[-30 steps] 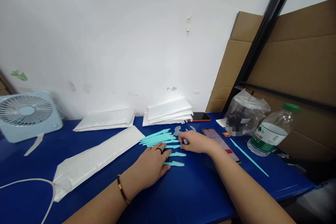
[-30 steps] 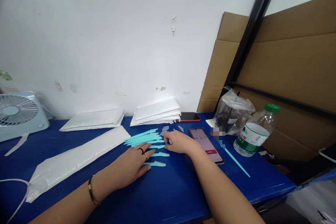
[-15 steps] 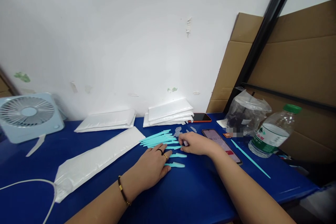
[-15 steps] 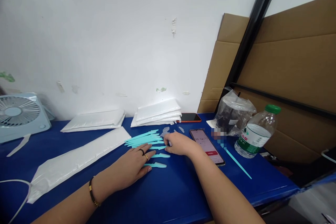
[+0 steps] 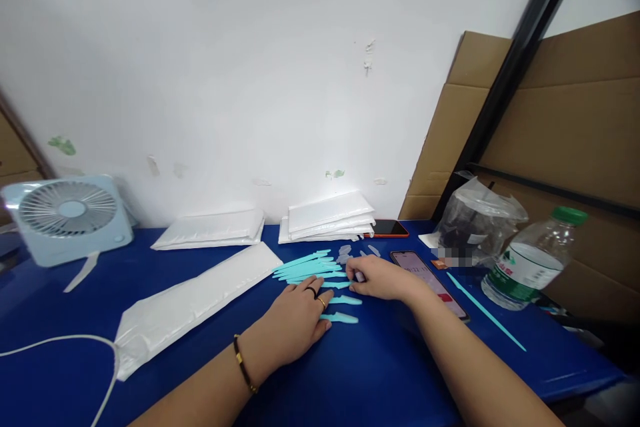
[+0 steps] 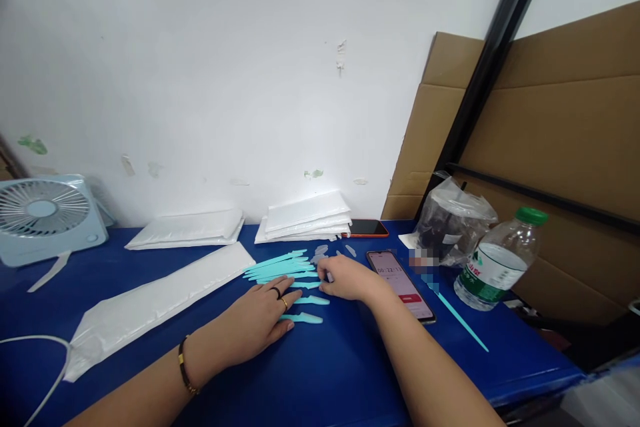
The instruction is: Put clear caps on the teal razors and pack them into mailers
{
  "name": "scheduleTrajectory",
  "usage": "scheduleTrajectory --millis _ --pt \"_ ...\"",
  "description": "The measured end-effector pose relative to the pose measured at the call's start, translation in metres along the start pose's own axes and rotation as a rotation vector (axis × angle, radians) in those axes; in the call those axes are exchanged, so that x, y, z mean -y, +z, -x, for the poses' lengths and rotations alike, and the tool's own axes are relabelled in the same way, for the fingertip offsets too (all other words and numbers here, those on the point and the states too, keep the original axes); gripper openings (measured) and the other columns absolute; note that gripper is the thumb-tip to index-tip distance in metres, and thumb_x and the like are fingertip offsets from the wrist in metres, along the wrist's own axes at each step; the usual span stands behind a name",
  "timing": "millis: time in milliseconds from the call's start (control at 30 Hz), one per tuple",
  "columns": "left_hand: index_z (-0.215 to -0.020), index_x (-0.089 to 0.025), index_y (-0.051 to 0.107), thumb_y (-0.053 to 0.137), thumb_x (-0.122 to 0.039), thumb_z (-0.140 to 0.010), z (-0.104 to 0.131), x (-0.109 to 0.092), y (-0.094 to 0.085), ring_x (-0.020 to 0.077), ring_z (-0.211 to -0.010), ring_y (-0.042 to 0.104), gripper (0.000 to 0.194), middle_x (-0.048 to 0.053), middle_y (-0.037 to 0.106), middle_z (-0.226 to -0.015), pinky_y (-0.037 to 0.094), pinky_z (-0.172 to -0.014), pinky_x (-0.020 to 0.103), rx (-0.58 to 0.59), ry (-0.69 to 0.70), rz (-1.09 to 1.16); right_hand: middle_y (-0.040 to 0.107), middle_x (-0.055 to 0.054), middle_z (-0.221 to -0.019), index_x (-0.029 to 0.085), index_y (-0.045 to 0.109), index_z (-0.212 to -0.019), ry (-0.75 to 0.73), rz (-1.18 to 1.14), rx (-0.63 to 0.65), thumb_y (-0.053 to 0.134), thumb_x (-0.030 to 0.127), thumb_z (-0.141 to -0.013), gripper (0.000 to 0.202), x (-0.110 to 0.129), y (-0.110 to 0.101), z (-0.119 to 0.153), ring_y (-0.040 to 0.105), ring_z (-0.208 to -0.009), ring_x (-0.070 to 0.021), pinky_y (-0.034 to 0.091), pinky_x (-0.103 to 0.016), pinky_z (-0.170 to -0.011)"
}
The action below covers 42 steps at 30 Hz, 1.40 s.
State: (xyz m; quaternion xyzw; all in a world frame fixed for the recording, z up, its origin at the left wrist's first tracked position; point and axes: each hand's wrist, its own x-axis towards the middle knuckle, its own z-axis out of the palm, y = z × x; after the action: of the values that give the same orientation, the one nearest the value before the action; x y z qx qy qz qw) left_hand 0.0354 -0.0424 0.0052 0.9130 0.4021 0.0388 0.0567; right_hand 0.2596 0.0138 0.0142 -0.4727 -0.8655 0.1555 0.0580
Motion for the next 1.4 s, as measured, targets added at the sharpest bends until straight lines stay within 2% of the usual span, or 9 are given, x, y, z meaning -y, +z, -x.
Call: scheduleTrajectory --millis 500,833,1033,1167,1400 --pt "-0.131 -0.026 0.039 0.036 -0.041 -0.089 0.001 0.001 -0.002 0.029 -0.128 0.031 0.045 0.01 0.038 -0.138 0.035 -0.097 0.045 0.001 0.019 0.014 0.057 -0.002 -0.077 0.02 0.057 -0.086 0.009 0.012 0.015 0.057 0.029 -0.074 0.015 -0.001 -0.001 0.001 0.051 -0.071 -0.0155 0.031 -0.023 -0.058" --pt "-0.131 -0.025 0.038 0.035 -0.043 -0.09 -0.001 0.005 0.002 0.0287 -0.129 0.029 0.046 0.009 0.037 -0.139 0.033 -0.098 0.045 0.002 0.04 0.036 0.056 0.0 -0.074 0.02 0.059 -0.085 -0.014 -0.042 0.049 0.058 0.024 -0.074 0.011 0.001 -0.012 0.003 0.049 -0.066 -0.0131 0.031 -0.021 -0.057" --pt "-0.131 -0.026 0.039 0.036 -0.041 -0.089 -0.001 0.001 -0.002 0.028 -0.129 0.03 0.045 0.009 0.037 -0.139 0.033 -0.098 0.044 0.031 0.024 0.024 0.059 -0.001 -0.079 0.019 0.062 -0.083 -0.038 -0.043 0.013 0.059 0.022 -0.074 0.01 -0.004 -0.011 0.002 0.051 -0.071 -0.014 0.034 -0.022 -0.061" --pt "-0.13 -0.025 0.041 0.036 -0.042 -0.089 -0.002 0.002 -0.005 0.0279 -0.128 0.032 0.044 0.009 0.04 -0.137 0.034 -0.098 0.043 0.014 0.033 0.021 0.061 -0.002 -0.081 0.019 0.063 -0.083 0.005 -0.072 0.028 0.062 0.024 -0.071 0.013 -0.01 -0.011 0.001 0.053 -0.072 -0.0146 0.036 -0.022 -0.061" --pt "-0.117 -0.024 0.052 0.042 -0.039 -0.087 -0.007 0.008 -0.003 0.0239 -0.117 0.045 0.035 0.007 0.052 -0.125 0.036 -0.097 0.039 -0.043 0.074 0.026 0.063 -0.002 -0.075 0.017 0.064 -0.077 0.03 -0.109 0.059 0.063 0.027 -0.07 0.012 -0.017 -0.011 0.0 0.054 -0.071 -0.0149 0.037 -0.022 -0.062"
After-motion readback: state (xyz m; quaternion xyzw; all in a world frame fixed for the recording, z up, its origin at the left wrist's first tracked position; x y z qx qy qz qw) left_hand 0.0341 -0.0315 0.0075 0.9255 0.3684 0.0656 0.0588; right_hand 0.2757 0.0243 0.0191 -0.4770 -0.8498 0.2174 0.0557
